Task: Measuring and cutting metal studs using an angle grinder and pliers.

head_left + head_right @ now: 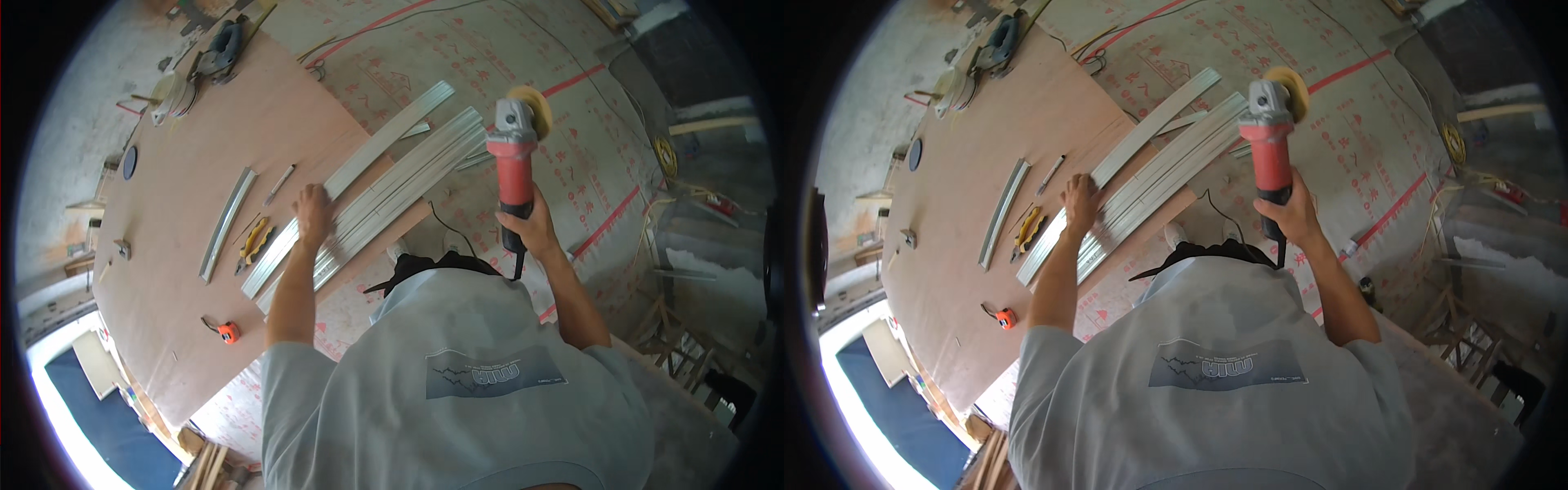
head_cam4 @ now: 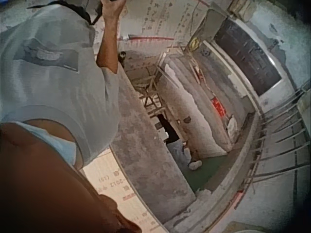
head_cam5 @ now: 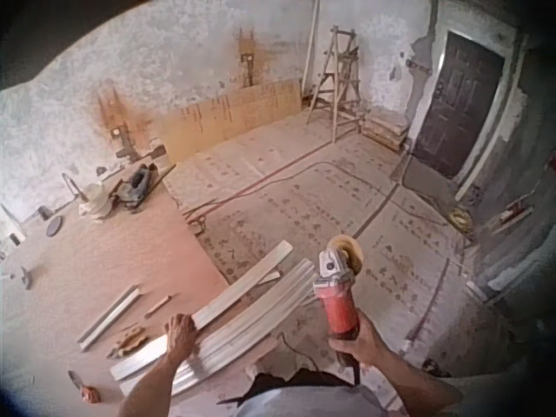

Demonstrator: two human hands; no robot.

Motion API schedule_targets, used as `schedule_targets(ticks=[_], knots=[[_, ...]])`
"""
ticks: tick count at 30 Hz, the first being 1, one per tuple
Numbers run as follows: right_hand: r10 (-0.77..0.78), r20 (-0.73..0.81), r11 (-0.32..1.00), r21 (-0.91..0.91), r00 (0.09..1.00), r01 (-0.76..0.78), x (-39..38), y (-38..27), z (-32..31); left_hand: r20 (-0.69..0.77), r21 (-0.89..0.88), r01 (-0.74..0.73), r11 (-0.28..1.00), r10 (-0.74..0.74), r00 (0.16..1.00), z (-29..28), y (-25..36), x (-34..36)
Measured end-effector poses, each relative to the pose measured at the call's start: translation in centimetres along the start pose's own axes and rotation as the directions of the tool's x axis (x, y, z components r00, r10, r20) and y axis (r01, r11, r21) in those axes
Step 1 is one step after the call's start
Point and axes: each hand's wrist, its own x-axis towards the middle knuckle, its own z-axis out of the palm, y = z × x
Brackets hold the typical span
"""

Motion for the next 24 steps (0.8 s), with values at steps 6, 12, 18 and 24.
schedule_targets(ticks=[6, 12, 18, 24], knots=[[-0.065, 0.161, 0.984, -0.153, 0.985, 0.090, 6.0, 0.4, 4.3, -0.110, -0.130, -0.080, 0.988, 0.066, 0.992, 3.4, 8.2, 6.4], [-0.035, 0.182, 0.915, -0.391, 0.983, 0.105, 9.9, 2.7, 11.1, -0.201, -0.160, -0.168, 0.973, 0.135, 0.970, 4.5, 10.2, 8.4], [0.169, 0.206, 0.861, -0.507, 0.964, -0.043, 11.4, 3.0, 15.3, -0.396, -0.329, -0.359, 0.873, 0.218, 0.892, 6.6, 6.9, 8.9], [0.167, 0.226, 0.847, -0.530, 0.960, -0.022, 11.8, 3.5, 15.1, -0.003, -0.564, -0.024, 0.825, 0.026, 1.000, 5.7, 7.5, 9.5]])
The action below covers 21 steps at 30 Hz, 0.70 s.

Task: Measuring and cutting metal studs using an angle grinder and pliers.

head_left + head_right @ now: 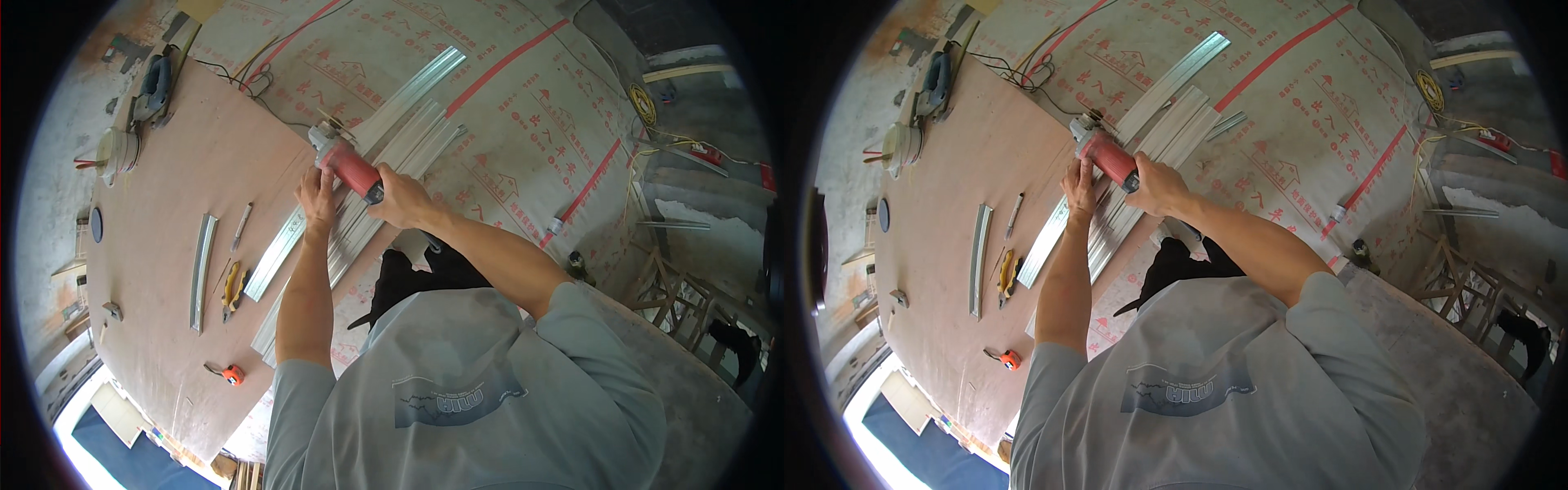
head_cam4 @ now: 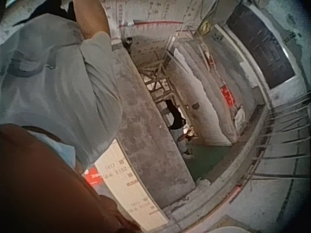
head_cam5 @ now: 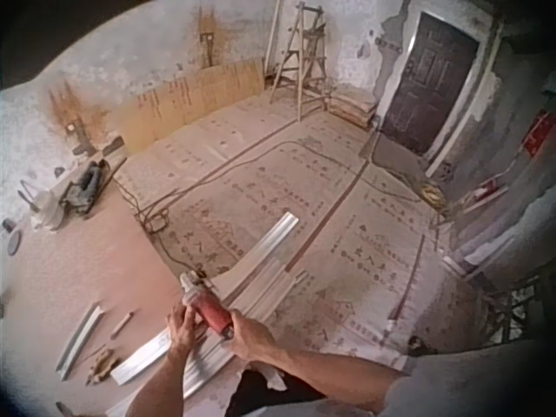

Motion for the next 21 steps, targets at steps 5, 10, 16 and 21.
schedule_targets(ticks=[5, 10, 16, 21], knots=[[0.002, 0.030, 1.000, 0.019, 1.000, -0.003, 0.3, -0.5, 0.3, -0.130, 0.183, -0.169, 0.968, 0.195, 0.972, 0.8, -2.7, -0.3], [-0.013, 0.025, 1.000, 0.026, 1.000, 0.013, 0.3, 0.0, 0.1, -0.107, 0.196, -0.156, 0.968, 0.179, 0.978, 1.0, -2.6, -0.2], [-0.007, 0.043, 1.000, 0.019, 0.999, 0.006, 0.6, 0.1, 0.3, -0.115, 0.181, -0.171, 0.968, 0.194, 0.974, 0.8, -2.2, -0.4], [0.016, 0.063, 1.000, 0.024, 0.998, -0.017, 0.6, 0.2, 0.2, -0.070, 0.212, -0.202, 0.956, 0.221, 0.973, -0.1, 0.6, -0.9]])
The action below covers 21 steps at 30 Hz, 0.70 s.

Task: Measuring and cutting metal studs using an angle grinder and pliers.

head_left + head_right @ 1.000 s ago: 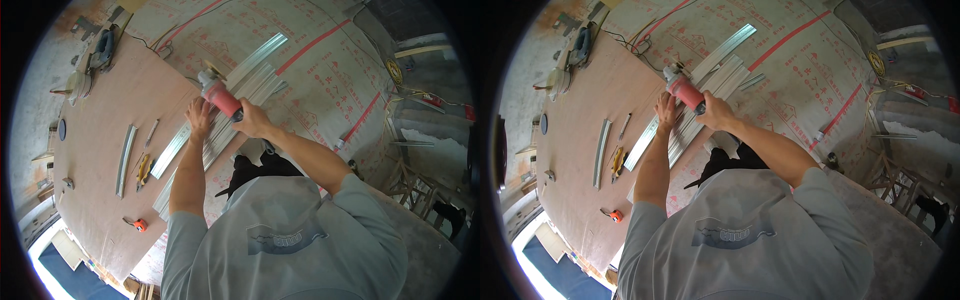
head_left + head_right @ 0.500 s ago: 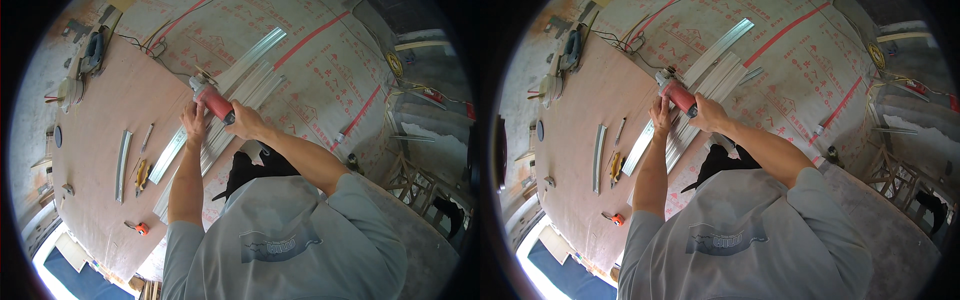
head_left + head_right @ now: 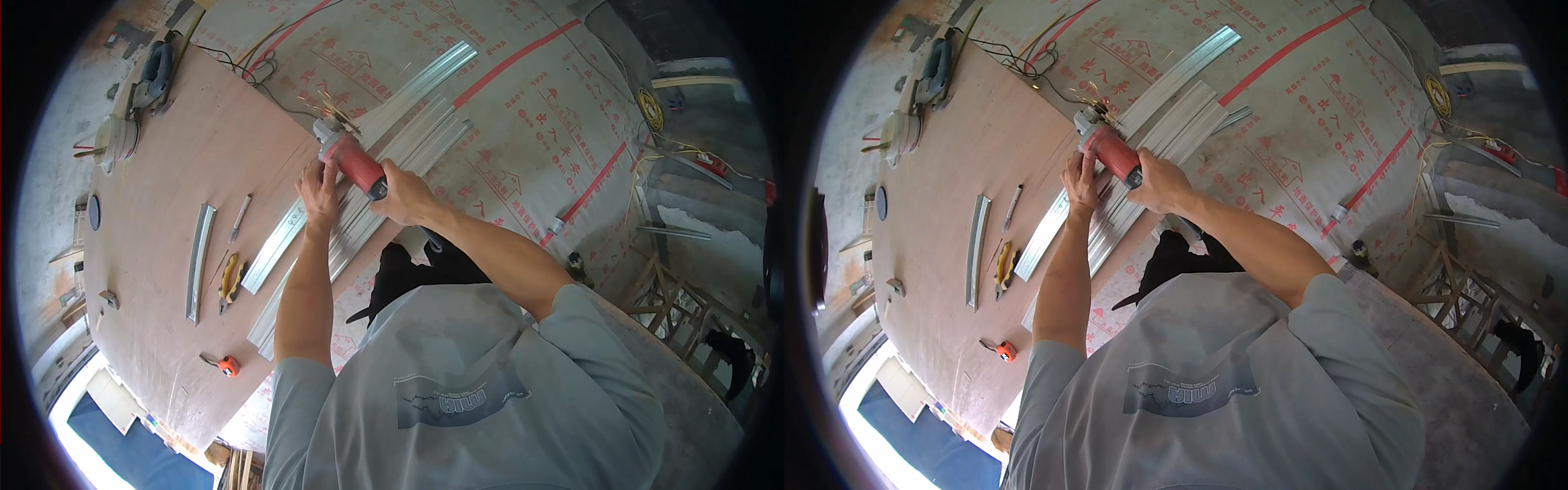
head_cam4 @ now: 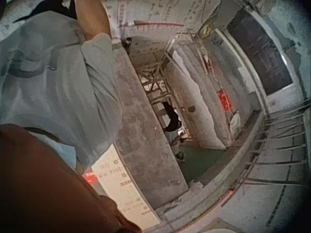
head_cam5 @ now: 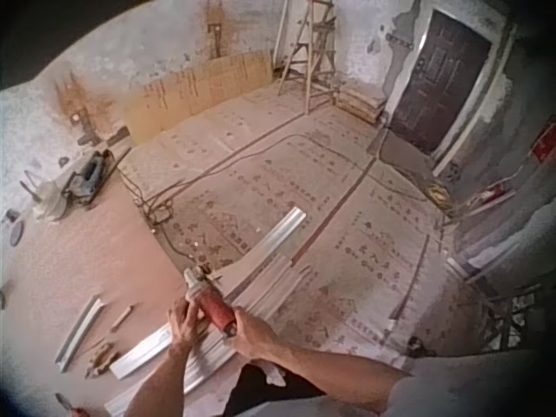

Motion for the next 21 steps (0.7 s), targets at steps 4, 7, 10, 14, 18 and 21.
schedule_targets(ticks=[4, 7, 10, 14, 18, 21], knots=[[-0.009, -0.003, 1.000, 0.008, 1.000, 0.009, 0.0, 0.1, 0.0, 0.058, 0.006, 0.024, 1.000, -0.025, 0.998, -0.6, 0.6, 0.1], [-0.029, -0.010, 1.000, 0.006, 1.000, 0.029, 0.0, -0.1, 0.2, 0.025, 0.084, -0.059, 0.995, 0.058, 0.998, -0.7, 0.5, -0.1], [-0.004, 0.004, 1.000, 0.004, 1.000, 0.004, 0.1, -0.1, 0.1, 0.087, -0.067, 0.152, 0.986, -0.146, 0.985, -0.8, 0.6, 0.5], [0.009, -0.002, 1.000, -0.001, 1.000, -0.009, 0.1, 0.4, -0.2, 0.028, 0.059, 0.002, 0.998, -0.004, 1.000, -0.7, 2.1, 0.4], [0.007, 0.037, 1.000, 0.013, 0.999, -0.008, 0.0, 0.0, -0.3, 0.024, -0.063, 0.150, 0.987, -0.149, 0.989, -0.8, 1.7, 0.5], [0.011, 0.045, 1.000, 0.022, 0.999, -0.012, -0.1, 0.2, -0.4, 0.038, -0.037, 0.157, 0.987, -0.155, 0.987, -0.7, 1.6, 0.5]])
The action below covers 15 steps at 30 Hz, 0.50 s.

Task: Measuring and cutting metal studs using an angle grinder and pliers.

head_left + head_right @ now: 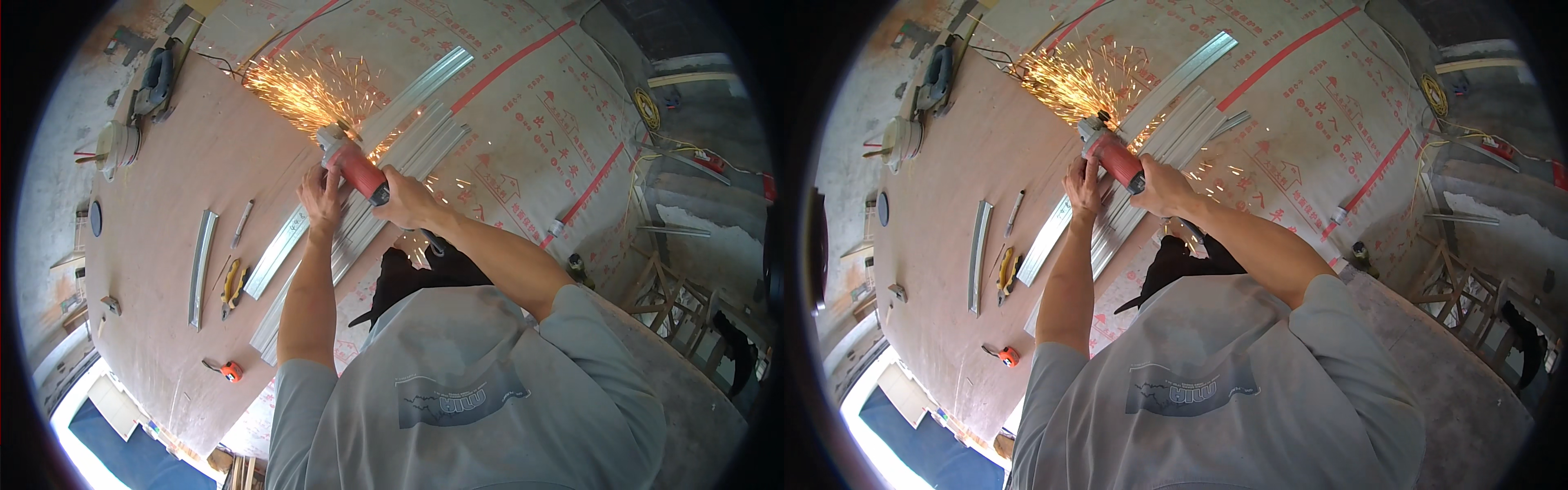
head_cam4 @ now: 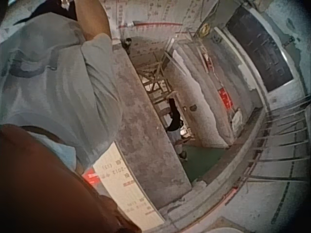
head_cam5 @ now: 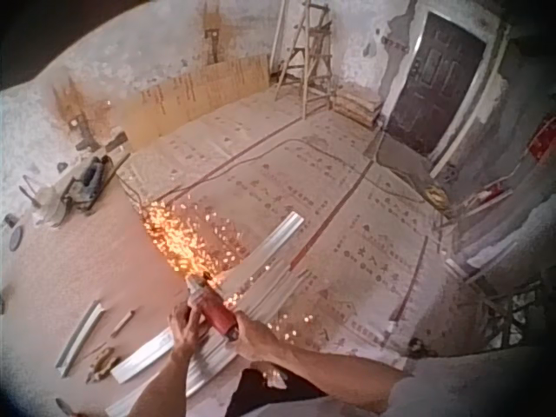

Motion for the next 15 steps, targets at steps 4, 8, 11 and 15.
schedule_targets(ticks=[4, 8, 11, 15], knots=[[0.005, 0.007, 1.000, 0.004, 1.000, -0.005, -0.2, -0.2, -0.3, -0.022, -0.049, -0.041, 0.998, 0.040, 0.999, 0.0, 0.3, -0.1], [-0.010, 0.016, 1.000, -0.011, 1.000, 0.010, -0.1, -0.7, 0.2, -0.168, 0.247, -0.431, 0.868, 0.477, 0.863, -0.3, -2.1, -0.6], [-0.009, -0.016, 1.000, 0.014, 1.000, 0.009, -0.3, 0.4, -0.3, -0.125, 0.080, -0.441, 0.894, 0.447, 0.885, -0.6, 0.8, -0.4], [-0.001, -0.002, 1.000, -0.010, 1.000, 0.001, -0.2, 0.2, -0.3, -0.054, 0.202, -0.239, 0.950, 0.254, 0.966, -0.6, 1.3, -0.4]])
